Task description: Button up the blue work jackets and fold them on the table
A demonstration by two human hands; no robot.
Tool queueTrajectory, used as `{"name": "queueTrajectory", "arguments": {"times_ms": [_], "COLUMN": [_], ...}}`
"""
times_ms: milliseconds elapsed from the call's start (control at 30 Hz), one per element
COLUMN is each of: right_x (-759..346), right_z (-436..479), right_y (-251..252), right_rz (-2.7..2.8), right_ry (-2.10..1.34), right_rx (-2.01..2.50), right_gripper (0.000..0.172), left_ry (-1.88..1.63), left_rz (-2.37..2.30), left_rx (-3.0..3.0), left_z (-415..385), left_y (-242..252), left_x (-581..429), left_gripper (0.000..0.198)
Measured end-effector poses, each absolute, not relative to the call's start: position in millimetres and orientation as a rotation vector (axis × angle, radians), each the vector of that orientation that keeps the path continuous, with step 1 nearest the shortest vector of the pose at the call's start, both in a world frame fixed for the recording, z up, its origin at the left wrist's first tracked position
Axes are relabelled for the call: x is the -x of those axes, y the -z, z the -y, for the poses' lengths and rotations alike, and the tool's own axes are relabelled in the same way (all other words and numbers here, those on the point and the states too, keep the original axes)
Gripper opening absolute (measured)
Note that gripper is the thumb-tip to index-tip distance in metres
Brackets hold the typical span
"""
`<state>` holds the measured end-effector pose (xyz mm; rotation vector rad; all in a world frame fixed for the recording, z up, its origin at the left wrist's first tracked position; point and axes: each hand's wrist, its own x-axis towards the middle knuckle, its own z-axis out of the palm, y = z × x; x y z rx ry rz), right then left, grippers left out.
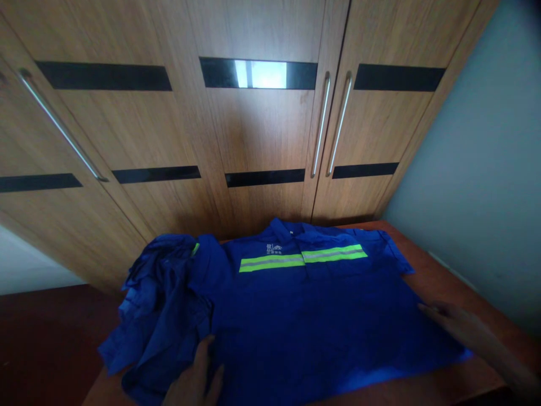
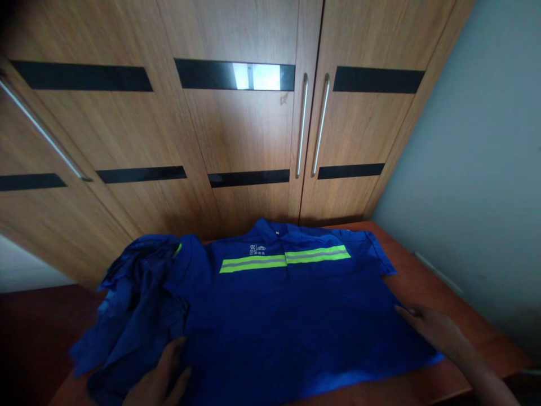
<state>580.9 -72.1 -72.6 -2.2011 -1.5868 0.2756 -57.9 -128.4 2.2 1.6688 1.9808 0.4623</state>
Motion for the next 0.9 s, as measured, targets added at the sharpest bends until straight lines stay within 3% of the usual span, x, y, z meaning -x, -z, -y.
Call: {"name": "queueTrajectory", "arguments": {"times_ms": [133,367,500,633,900], "right_x": [-559,-542,-547,-548,-546], "right_z": [38,-8,-10,-3,-9], "right_y": [51,54,59,54,46], "right_rz": [1.632,1.67,1.641,1.583,1.498], "right_ry": [-0.404,-0.376,-0.347,-0.358,-0.306], "right_rx": [2.16,2.078,2.022,1.965,1.989], "right_gripper": [0.048,0.044,0.036,0.041,0.049], "left_ry": [-0.426,-0.548,-0.736,-0.963,-1.022], "left_rz": [-1.976,-2.015,-1.938,-1.808,-1.876], "left_rx": [-1.664,-1.557,-1.46,-1.489,-1.619], "left_z": [90,48,45,53,50], "left_y": [-19,-15,-12,-17,-30], "left_x": [52,47,48,50,57], "left_gripper": [0.065,0.056,0.051,0.053,0.028]}}
